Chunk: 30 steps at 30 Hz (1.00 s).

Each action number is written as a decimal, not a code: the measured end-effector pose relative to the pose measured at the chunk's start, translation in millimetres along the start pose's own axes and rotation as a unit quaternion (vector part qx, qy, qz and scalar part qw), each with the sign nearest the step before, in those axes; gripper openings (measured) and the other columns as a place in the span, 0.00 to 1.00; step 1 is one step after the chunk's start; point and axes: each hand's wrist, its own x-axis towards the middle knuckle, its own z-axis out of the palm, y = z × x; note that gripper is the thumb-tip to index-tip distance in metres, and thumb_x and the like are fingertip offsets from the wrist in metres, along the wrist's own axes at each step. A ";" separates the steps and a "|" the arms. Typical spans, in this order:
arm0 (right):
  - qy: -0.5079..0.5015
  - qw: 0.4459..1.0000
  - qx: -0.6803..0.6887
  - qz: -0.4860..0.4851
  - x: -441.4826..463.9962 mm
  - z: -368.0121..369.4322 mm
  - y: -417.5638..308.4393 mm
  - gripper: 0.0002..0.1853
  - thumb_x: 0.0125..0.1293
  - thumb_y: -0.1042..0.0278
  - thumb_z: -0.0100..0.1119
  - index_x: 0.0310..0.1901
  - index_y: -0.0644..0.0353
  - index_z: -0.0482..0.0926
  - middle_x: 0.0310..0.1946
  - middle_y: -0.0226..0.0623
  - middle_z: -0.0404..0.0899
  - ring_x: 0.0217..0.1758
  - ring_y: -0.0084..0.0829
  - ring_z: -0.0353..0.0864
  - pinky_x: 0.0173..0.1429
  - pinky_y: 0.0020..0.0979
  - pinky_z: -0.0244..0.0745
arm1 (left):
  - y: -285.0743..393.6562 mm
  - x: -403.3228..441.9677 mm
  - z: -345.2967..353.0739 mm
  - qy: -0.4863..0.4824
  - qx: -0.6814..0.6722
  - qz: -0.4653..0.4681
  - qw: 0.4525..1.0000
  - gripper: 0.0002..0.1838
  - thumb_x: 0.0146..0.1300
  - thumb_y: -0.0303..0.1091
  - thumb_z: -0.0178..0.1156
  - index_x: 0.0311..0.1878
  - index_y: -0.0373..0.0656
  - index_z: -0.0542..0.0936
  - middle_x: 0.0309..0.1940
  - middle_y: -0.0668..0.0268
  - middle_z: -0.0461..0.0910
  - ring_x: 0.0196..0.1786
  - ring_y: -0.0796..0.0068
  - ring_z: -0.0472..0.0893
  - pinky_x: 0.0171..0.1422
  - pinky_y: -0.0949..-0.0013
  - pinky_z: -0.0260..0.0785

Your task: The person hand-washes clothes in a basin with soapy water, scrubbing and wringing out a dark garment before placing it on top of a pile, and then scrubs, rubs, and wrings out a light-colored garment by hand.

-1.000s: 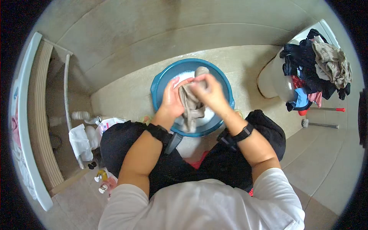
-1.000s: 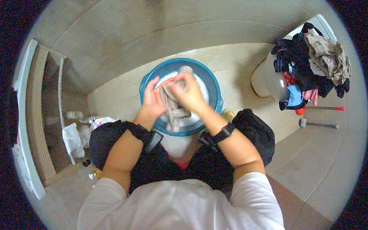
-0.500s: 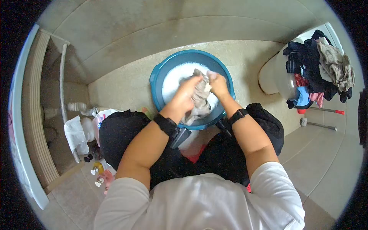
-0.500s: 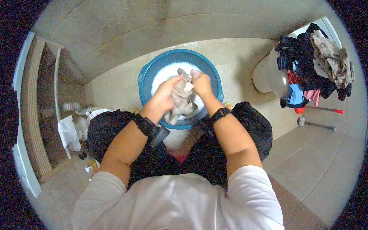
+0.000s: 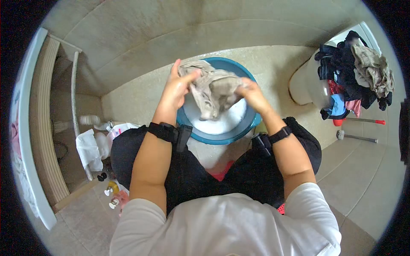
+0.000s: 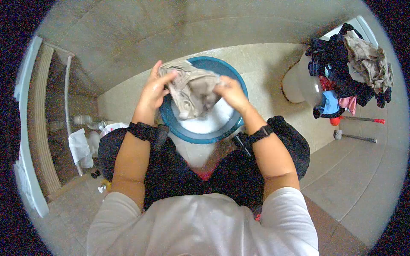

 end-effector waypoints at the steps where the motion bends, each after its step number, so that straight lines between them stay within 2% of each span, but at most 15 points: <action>1: 0.011 0.997 0.077 0.000 -3.2 -4.6 -26.8 0.10 0.57 0.71 0.55 0.41 0.61 0.77 0.35 0.34 0.80 0.39 0.24 0.78 0.46 0.26 0.72 | -9.6 4.8 -3.5 -0.001 -0.002 0.003 1.000 0.41 0.50 0.41 0.68 0.65 0.39 0.61 0.61 0.46 0.63 0.62 0.54 0.66 0.64 0.56 0.59; 4: 0.001 0.980 0.197 -0.003 -14.5 3.7 -64.0 0.12 0.60 0.69 0.57 0.44 0.61 0.75 0.39 0.31 0.78 0.42 0.24 0.76 0.47 0.24 0.70 | -49.0 14.2 -5.9 -0.111 0.418 0.155 0.888 0.57 0.31 0.60 0.73 0.66 0.43 0.61 0.65 0.39 0.53 0.69 0.46 0.56 0.70 0.57 0.50; 7: -0.042 0.978 0.202 -0.015 -17.3 14.1 -67.5 0.15 0.60 0.65 0.58 0.47 0.61 0.74 0.41 0.32 0.77 0.43 0.23 0.75 0.49 0.25 0.70 | -58.4 -6.5 10.9 -0.166 0.500 0.216 0.822 0.57 0.29 0.59 0.73 0.66 0.44 0.62 0.68 0.48 0.52 0.70 0.49 0.54 0.70 0.56 0.50; 8: -0.065 0.972 0.224 -0.013 -18.0 16.2 -69.0 0.17 0.60 0.63 0.61 0.48 0.61 0.73 0.41 0.32 0.77 0.43 0.24 0.75 0.49 0.25 0.70 | -72.0 -1.3 11.1 -0.146 0.464 0.327 0.810 0.44 0.38 0.52 0.72 0.60 0.43 0.70 0.61 0.50 0.65 0.63 0.52 0.66 0.65 0.58 0.58; 9: -0.067 0.972 0.223 -0.012 -19.0 16.8 -72.0 0.17 0.60 0.63 0.61 0.48 0.61 0.73 0.41 0.32 0.77 0.43 0.24 0.75 0.49 0.25 0.70 | -67.6 -1.0 12.2 -0.145 0.464 0.326 0.811 0.44 0.38 0.52 0.72 0.60 0.43 0.70 0.61 0.50 0.65 0.63 0.52 0.66 0.65 0.58 0.58; 12: -0.043 0.981 0.183 -0.042 -22.1 6.3 -88.2 0.20 0.54 0.64 0.67 0.47 0.61 0.73 0.41 0.32 0.77 0.43 0.24 0.75 0.49 0.26 0.70 | -55.2 7.8 13.7 -0.218 0.273 0.190 0.918 0.14 0.56 0.34 0.62 0.41 0.36 0.77 0.32 0.61 0.80 0.39 0.73 0.78 0.46 0.69 0.69; 13: -0.046 0.982 0.181 -0.042 -20.8 -1.3 -88.3 0.20 0.54 0.64 0.67 0.47 0.61 0.73 0.41 0.32 0.77 0.43 0.24 0.75 0.49 0.26 0.70 | -39.2 6.0 10.9 -0.211 0.171 0.089 0.958 0.13 0.58 0.35 0.60 0.41 0.36 0.76 0.33 0.63 0.79 0.40 0.77 0.76 0.46 0.72 0.68; 15: 0.018 0.999 -0.030 -0.035 -16.8 -17.4 -82.4 0.17 0.55 0.67 0.65 0.45 0.58 0.73 0.38 0.29 0.75 0.41 0.21 0.73 0.47 0.23 0.69 | -26.7 13.1 -3.4 -0.122 0.065 0.077 0.987 0.12 0.60 0.35 0.59 0.41 0.37 0.76 0.34 0.66 0.79 0.39 0.78 0.76 0.47 0.73 0.67; 19: 0.011 0.947 -0.320 0.011 -12.5 -10.4 -53.8 0.13 0.55 0.64 0.65 0.38 0.61 0.76 0.31 0.32 0.76 0.34 0.21 0.72 0.39 0.25 0.70 | -7.7 4.6 -3.3 -0.162 -0.196 0.061 0.965 0.10 0.63 0.34 0.55 0.41 0.37 0.75 0.38 0.64 0.78 0.43 0.76 0.76 0.51 0.73 0.66; 21: -0.003 0.939 -0.342 0.024 -16.1 -3.1 -45.5 0.14 0.56 0.61 0.63 0.38 0.62 0.76 0.30 0.37 0.76 0.34 0.25 0.74 0.41 0.27 0.70 | -10.0 5.5 -6.0 -0.173 -0.227 0.059 0.956 0.10 0.64 0.34 0.54 0.42 0.37 0.75 0.39 0.63 0.78 0.44 0.75 0.76 0.52 0.73 0.67; 24: 0.052 0.892 -0.412 -0.179 2.0 -12.0 7.5 0.14 0.61 0.57 0.54 0.31 0.62 0.75 0.26 0.39 0.78 0.32 0.35 0.78 0.40 0.32 0.72 | -15.4 11.6 -11.2 -0.162 -0.280 0.022 0.946 0.11 0.64 0.34 0.54 0.42 0.35 0.75 0.39 0.63 0.79 0.45 0.75 0.77 0.52 0.72 0.67; 25: 0.053 0.891 -0.413 -0.180 7.5 -20.7 6.4 0.14 0.61 0.57 0.54 0.31 0.62 0.75 0.26 0.39 0.78 0.32 0.35 0.78 0.40 0.32 0.72 | -15.2 11.0 -12.9 -0.157 -0.228 0.038 0.960 0.12 0.62 0.34 0.56 0.43 0.36 0.75 0.39 0.63 0.79 0.45 0.74 0.77 0.53 0.71 0.67; 27: 0.045 0.987 -0.155 -0.010 11.8 -33.1 6.7 0.12 0.64 0.59 0.52 0.32 0.60 0.76 0.31 0.33 0.78 0.34 0.30 0.78 0.41 0.31 0.72 | -19.0 13.3 -17.6 -0.152 -0.172 0.053 0.972 0.14 0.60 0.35 0.59 0.45 0.37 0.75 0.39 0.62 0.79 0.45 0.72 0.77 0.53 0.70 0.68; 28: -0.016 0.999 0.003 0.042 -1.7 -27.4 -33.5 0.12 0.68 0.62 0.47 0.42 0.61 0.75 0.39 0.33 0.78 0.42 0.25 0.76 0.48 0.28 0.71 | -28.4 19.4 -21.7 -0.080 0.046 0.116 0.989 0.16 0.56 0.35 0.62 0.45 0.38 0.75 0.40 0.60 0.78 0.45 0.69 0.77 0.53 0.69 0.68; 30: -0.017 0.995 0.098 0.023 -13.4 -17.1 -61.0 0.12 0.68 0.62 0.47 0.43 0.61 0.74 0.39 0.32 0.78 0.42 0.25 0.76 0.49 0.27 0.71 | -50.0 33.6 -31.8 0.029 0.379 0.256 0.889 0.30 0.43 0.37 0.70 0.53 0.42 0.72 0.47 0.53 0.75 0.51 0.58 0.74 0.57 0.64 0.66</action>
